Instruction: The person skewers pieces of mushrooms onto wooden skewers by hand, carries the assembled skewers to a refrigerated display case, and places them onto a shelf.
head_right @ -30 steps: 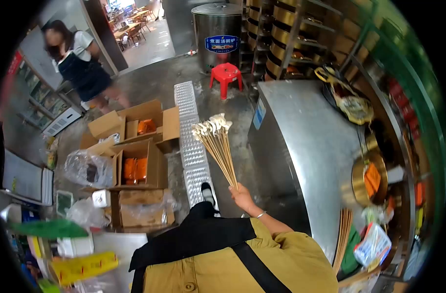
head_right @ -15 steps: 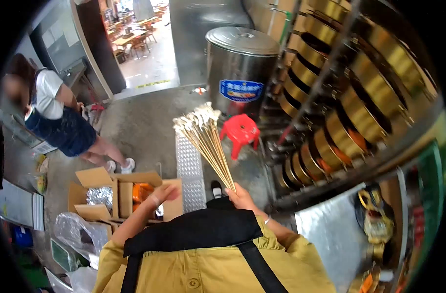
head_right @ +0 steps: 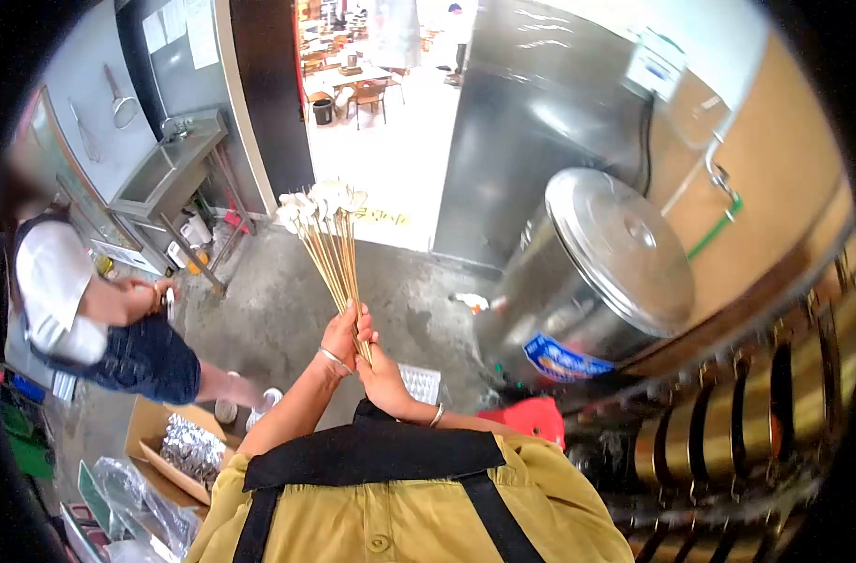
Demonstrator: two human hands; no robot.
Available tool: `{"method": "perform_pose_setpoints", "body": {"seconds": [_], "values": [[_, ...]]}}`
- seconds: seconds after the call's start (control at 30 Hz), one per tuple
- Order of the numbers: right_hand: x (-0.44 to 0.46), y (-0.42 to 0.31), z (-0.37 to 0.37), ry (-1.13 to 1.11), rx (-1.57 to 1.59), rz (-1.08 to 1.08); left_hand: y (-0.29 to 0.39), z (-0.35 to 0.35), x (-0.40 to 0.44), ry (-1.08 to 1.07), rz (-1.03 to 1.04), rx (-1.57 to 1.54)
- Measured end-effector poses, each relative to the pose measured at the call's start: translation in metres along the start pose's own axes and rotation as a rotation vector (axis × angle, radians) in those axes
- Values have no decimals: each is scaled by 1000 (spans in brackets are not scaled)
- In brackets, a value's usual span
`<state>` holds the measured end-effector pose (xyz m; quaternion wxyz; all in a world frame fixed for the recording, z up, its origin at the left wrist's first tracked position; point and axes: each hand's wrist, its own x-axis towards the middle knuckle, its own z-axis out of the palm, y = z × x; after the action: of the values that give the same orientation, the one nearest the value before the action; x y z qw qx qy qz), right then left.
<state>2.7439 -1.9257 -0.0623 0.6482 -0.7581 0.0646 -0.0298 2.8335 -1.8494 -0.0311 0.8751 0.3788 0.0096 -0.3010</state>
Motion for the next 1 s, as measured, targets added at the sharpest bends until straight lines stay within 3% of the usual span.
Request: {"method": "perform_pose_setpoints", "body": {"seconds": [0.3, 0.37, 0.5, 0.6, 0.77, 1.0], "values": [[322, -49, -1, -209, 66, 44, 176, -44, 256, -112, 141, 90], [400, -56, -17, -376, -393, -409, 218, -61, 308, -139, 150, 107], [583, -121, -35, 5, -142, -332, 299, -104, 403, -153, 87, 192], [711, -163, -6, -4, 67, -399, 355, -122, 466, -125, 90, 294], [860, -187, 27, -77, 149, -252, 427, -141, 563, -71, 75, 340], [1031, -199, 35, 57, 97, -227, 510, -173, 723, -106, 58, 352]]}}
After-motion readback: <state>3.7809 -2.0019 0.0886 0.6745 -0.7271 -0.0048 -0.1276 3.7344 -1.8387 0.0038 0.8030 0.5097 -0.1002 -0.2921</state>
